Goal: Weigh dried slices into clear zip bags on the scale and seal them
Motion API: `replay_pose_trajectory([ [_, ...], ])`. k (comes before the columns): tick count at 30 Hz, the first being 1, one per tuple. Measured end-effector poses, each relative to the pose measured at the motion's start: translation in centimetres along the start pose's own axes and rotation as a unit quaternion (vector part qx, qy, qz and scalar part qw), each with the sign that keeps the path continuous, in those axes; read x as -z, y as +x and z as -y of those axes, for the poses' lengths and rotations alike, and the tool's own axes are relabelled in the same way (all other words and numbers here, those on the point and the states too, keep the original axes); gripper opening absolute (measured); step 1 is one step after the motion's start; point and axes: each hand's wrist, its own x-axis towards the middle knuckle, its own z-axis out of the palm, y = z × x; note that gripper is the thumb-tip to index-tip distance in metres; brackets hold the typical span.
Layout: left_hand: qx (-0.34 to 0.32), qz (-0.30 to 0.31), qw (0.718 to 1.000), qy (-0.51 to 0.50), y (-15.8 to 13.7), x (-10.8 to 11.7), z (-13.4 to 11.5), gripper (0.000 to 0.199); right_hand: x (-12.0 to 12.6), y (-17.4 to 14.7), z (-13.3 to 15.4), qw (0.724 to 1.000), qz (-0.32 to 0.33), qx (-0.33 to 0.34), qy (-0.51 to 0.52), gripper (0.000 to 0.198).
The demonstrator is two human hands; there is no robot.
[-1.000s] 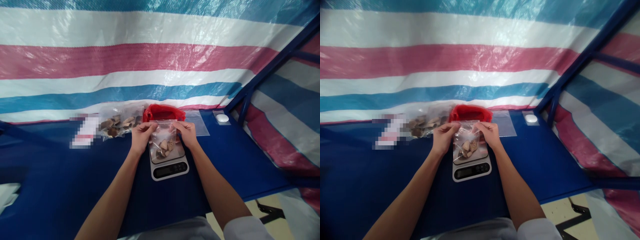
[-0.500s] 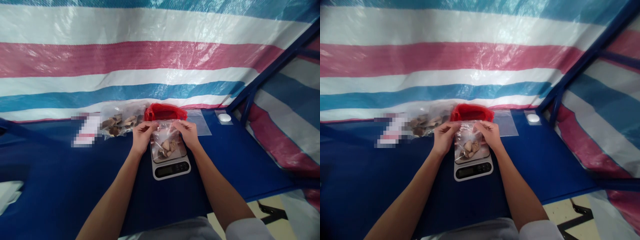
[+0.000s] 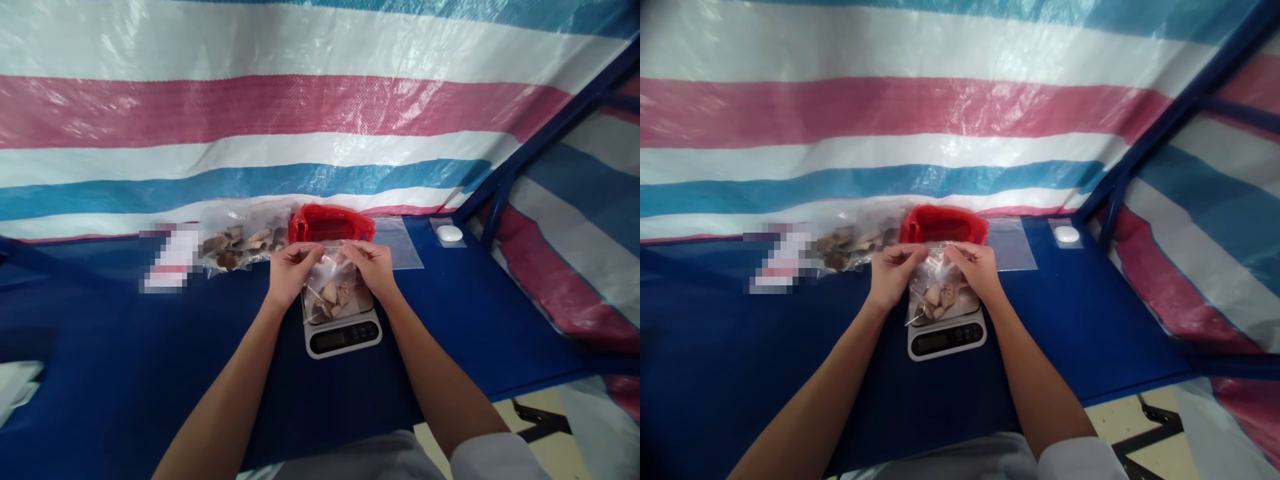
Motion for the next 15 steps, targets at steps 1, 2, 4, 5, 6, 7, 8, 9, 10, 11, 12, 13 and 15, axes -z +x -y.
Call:
replay_pose_trajectory([
  [1, 0.003, 0.0, 1.0, -0.001, 0.01, -0.04, -0.05, 0.019, -0.01, 0.0, -0.03, 1.0, 0.0, -0.001, -0.002, 0.027],
  [2, 0.006, 0.001, 1.0, -0.003, 0.03, -0.07, -0.12, 0.02, -0.03, 0.02, -0.08, 1.0, 0.0, 0.0, -0.001, 0.026],
  [4, 0.006, 0.005, 1.0, -0.011, 0.04, -0.14, -0.23, 0.022, -0.1, 0.08, -0.23, 1.0, 0.002, 0.006, 0.008, 0.025],
  [5, 0.006, 0.009, 1.0, -0.014, 0.03, -0.16, -0.28, 0.023, -0.13, 0.11, -0.32, 1.0, 0.002, 0.012, 0.011, 0.025],
  [6, 0.006, 0.013, 1.0, -0.015, 0.03, -0.17, -0.31, 0.023, -0.16, 0.13, -0.4, 1.0, 0.002, 0.021, 0.011, 0.024],
  [7, 0.006, 0.016, 1.0, -0.013, 0.02, -0.17, -0.34, 0.022, -0.17, 0.14, -0.48, 1.0, 0.002, 0.029, 0.008, 0.023],
  [8, 0.006, 0.017, 1.0, -0.009, 0.01, -0.17, -0.35, 0.022, -0.17, 0.15, -0.53, 0.999, 0.003, 0.036, 0.003, 0.022],
  [9, 0.006, 0.017, 1.0, -0.004, 0.0, -0.16, -0.36, 0.021, -0.15, 0.15, -0.57, 0.999, 0.005, 0.042, -0.001, 0.022],
  [10, 0.006, 0.017, 1.0, 0.001, -0.01, -0.15, -0.37, 0.021, -0.13, 0.15, -0.6, 0.999, 0.008, 0.048, -0.003, 0.022],
  [11, 0.006, 0.018, 1.0, 0.008, -0.03, -0.13, -0.38, 0.021, -0.1, 0.14, -0.61, 0.998, 0.013, 0.054, -0.005, 0.022],
  [12, 0.006, 0.021, 1.0, 0.014, -0.05, -0.13, -0.38, 0.022, -0.08, 0.13, -0.6, 0.998, 0.016, 0.06, -0.006, 0.022],
  [13, 0.007, 0.025, 0.999, 0.02, -0.08, -0.13, -0.39, 0.023, -0.06, 0.13, -0.59, 0.998, 0.019, 0.065, -0.008, 0.023],
  [15, 0.01, 0.036, 0.999, 0.03, -0.15, -0.13, -0.39, 0.025, -0.04, 0.13, -0.58, 0.997, 0.022, 0.075, -0.015, 0.023],
])
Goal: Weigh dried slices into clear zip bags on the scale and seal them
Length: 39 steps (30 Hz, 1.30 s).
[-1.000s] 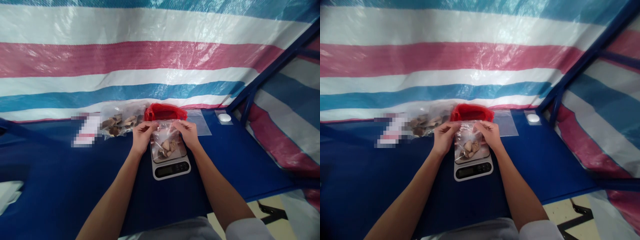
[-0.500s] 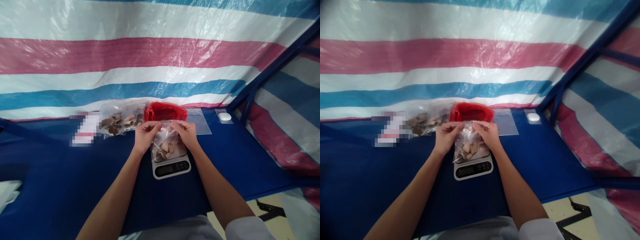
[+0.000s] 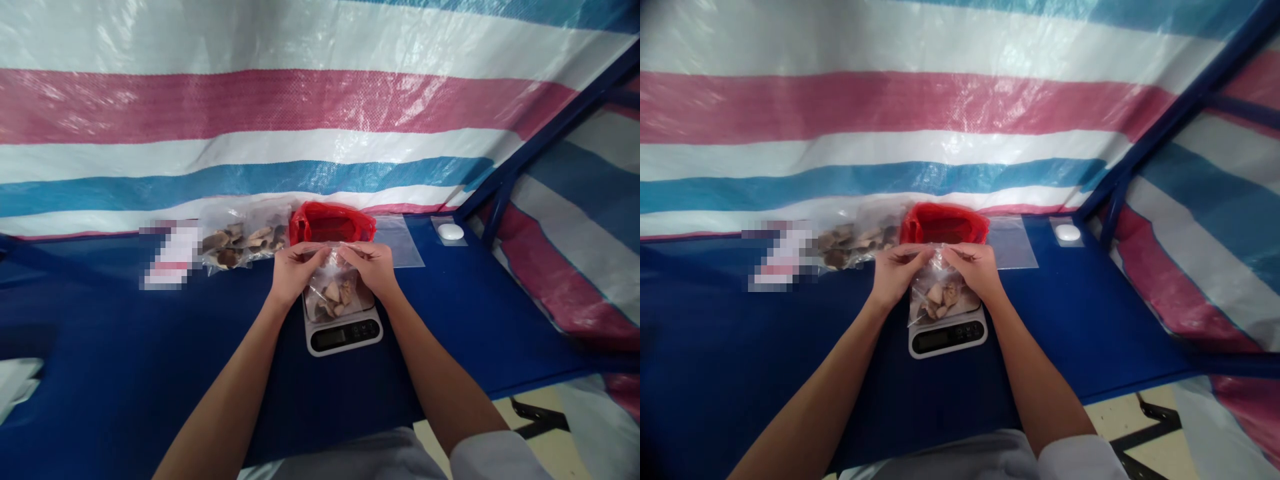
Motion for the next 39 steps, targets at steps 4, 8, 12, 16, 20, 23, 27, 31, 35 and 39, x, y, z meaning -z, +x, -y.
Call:
replay_pose_trajectory([
  [4, -0.009, 0.002, 1.0, 0.006, -0.1, 0.05, 0.09, 0.024, 0.07, 0.05, -0.08, 1.0, 0.0, 0.002, -0.001, 0.02],
  [8, -0.01, 0.0, 1.0, 0.006, 0.02, 0.29, 0.18, 0.025, 0.35, 0.14, -0.22, 1.0, 0.0, -0.014, 0.005, 0.021],
  [12, -0.001, -0.008, 1.0, 0.006, 0.17, 0.44, 0.22, 0.024, 0.55, 0.23, -0.17, 0.999, -0.025, -0.024, 0.007, 0.023],
  [16, -0.003, 0.003, 1.0, 0.008, 0.11, 0.24, 0.2, 0.022, 0.4, 0.24, 0.09, 0.999, -0.032, -0.023, -0.006, 0.027],
  [20, -0.009, 0.012, 1.0, 0.011, -0.09, 0.03, 0.15, 0.022, 0.25, 0.19, 0.38, 0.999, -0.027, -0.02, -0.012, 0.026],
  [23, -0.014, 0.011, 1.0, 0.007, -0.13, 0.07, 0.12, 0.021, 0.33, 0.14, 0.38, 0.999, -0.019, -0.018, -0.02, 0.023],
  [27, -0.028, 0.023, 0.999, 0.004, -0.02, 0.22, 0.12, 0.02, 0.52, 0.14, 0.3, 0.998, -0.01, -0.063, 0.009, 0.024],
  [31, -0.023, 0.023, 0.999, 0.003, 0.09, 0.21, 0.19, 0.023, 0.52, 0.29, 0.41, 0.998, -0.027, -0.056, 0.031, 0.025],
  [35, 0.001, 0.011, 1.0, 0.008, 0.04, 0.14, 0.02, 0.025, 0.39, 0.3, 0.56, 0.997, -0.038, -0.055, 0.028, 0.022],
  [39, 0.005, 0.007, 1.0, 0.013, -0.06, 0.1, -0.28, 0.024, 0.38, 0.19, 0.56, 0.997, -0.028, -0.067, 0.023, 0.023],
])
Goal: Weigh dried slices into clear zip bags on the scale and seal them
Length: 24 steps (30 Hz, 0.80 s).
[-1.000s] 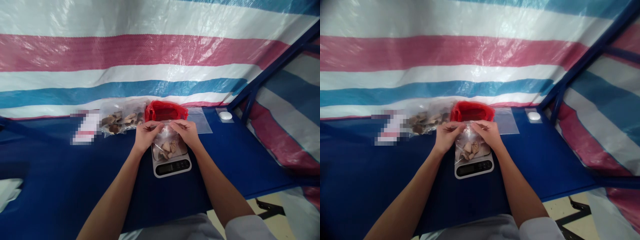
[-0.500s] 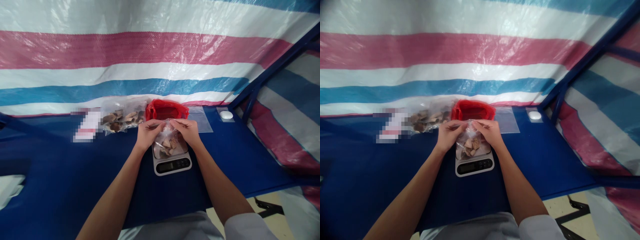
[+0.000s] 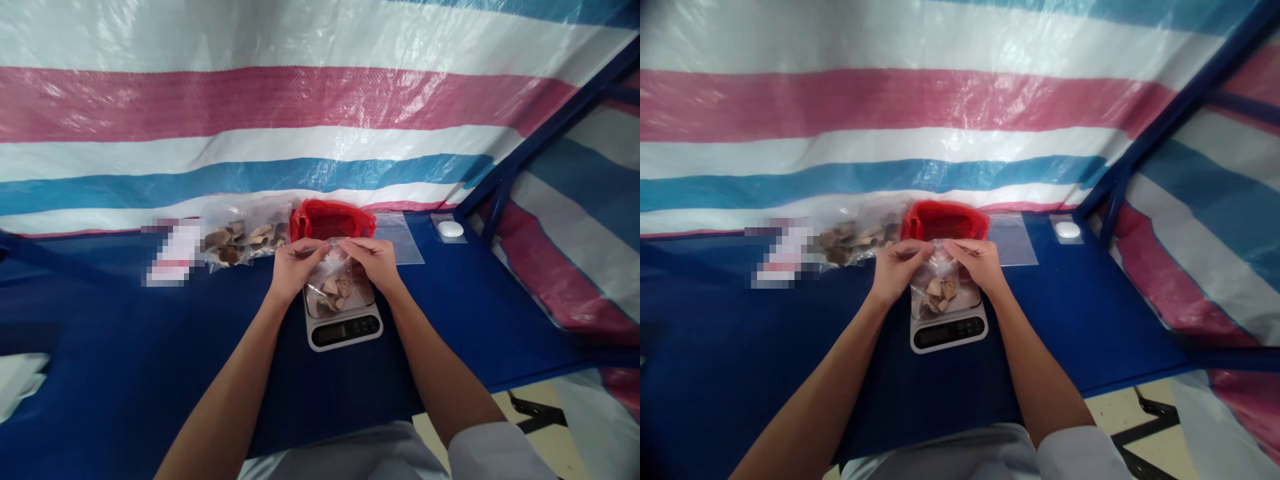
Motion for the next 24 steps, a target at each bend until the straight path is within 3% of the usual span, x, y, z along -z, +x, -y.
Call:
replay_pose_trajectory([
  [8, -0.019, 0.0, 1.0, -0.001, 0.01, -0.09, 0.17, 0.02, 0.13, 0.01, -0.23, 0.999, 0.021, -0.027, -0.001, 0.029],
  [17, 0.013, 0.003, 1.0, -0.004, -0.07, 0.05, 0.05, 0.027, 0.26, 0.16, -0.59, 0.996, 0.039, 0.053, -0.055, 0.022],
  [24, -0.004, 0.014, 1.0, 0.001, -0.07, -0.07, 0.36, 0.025, 0.23, 0.12, -0.37, 0.996, 0.04, 0.056, -0.062, 0.02],
])
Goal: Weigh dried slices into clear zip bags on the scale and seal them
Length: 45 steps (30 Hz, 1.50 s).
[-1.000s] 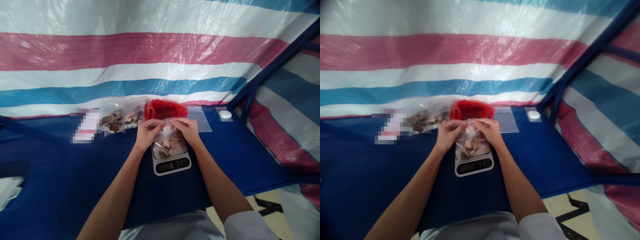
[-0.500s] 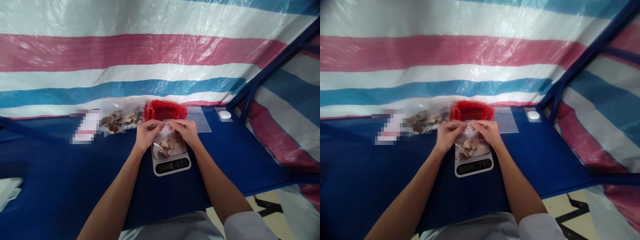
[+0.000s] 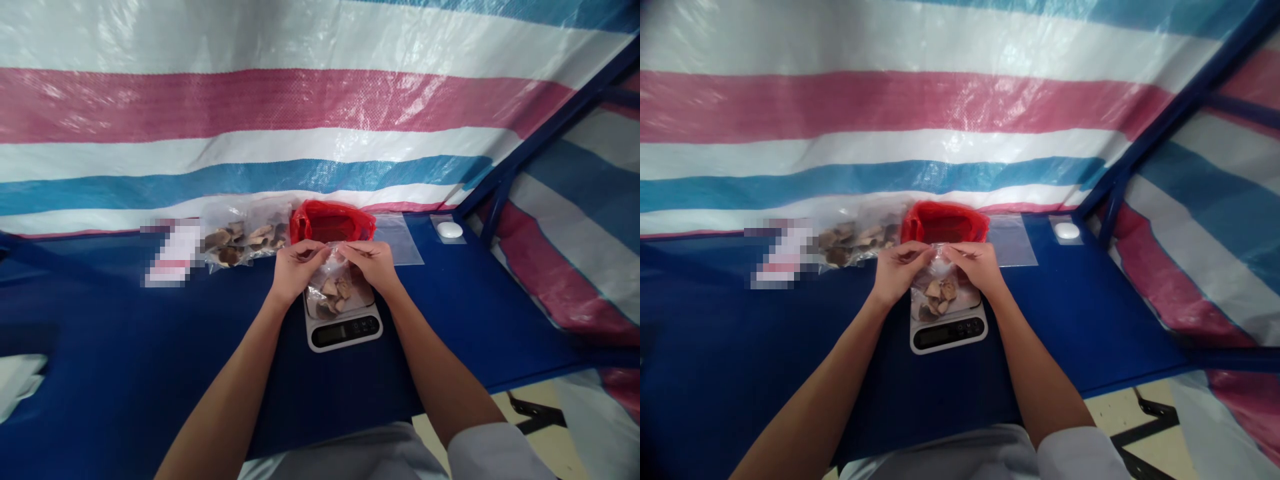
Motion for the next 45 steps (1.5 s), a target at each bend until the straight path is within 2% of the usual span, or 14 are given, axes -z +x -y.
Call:
replay_pose_trajectory([
  [11, 0.006, 0.005, 1.0, 0.0, 0.15, 0.71, -0.29, 0.027, -0.11, -0.16, -0.13, 0.997, -0.018, -0.066, 0.046, 0.027],
  [15, 0.005, 0.017, 1.0, -0.004, 0.16, 0.59, -0.31, 0.029, -0.21, -0.13, -0.34, 0.998, -0.001, -0.058, 0.036, 0.028],
  [21, -0.006, 0.008, 1.0, 0.008, 0.34, 0.96, 0.13, 0.024, -0.08, -0.04, -0.47, 0.998, -0.034, -0.037, 0.027, 0.024],
  [29, -0.012, -0.002, 1.0, 0.025, 0.06, 0.58, -0.48, 0.021, -0.28, -0.05, -0.64, 0.999, -0.021, -0.025, 0.021, 0.025],
  [37, 0.022, -0.04, 0.999, 0.009, 0.29, 0.74, -0.23, 0.024, -0.2, 0.1, -0.16, 0.997, -0.068, -0.023, 0.017, 0.024],
  [40, 0.016, -0.04, 0.999, -0.001, 0.25, 0.68, -0.13, 0.023, -0.32, 0.12, -0.32, 0.997, -0.057, -0.024, 0.039, 0.025],
  [45, 0.01, -0.028, 1.0, 0.003, 0.05, 0.43, -0.05, 0.022, -0.63, 0.08, -0.32, 0.999, -0.05, 0.001, 0.016, 0.017],
])
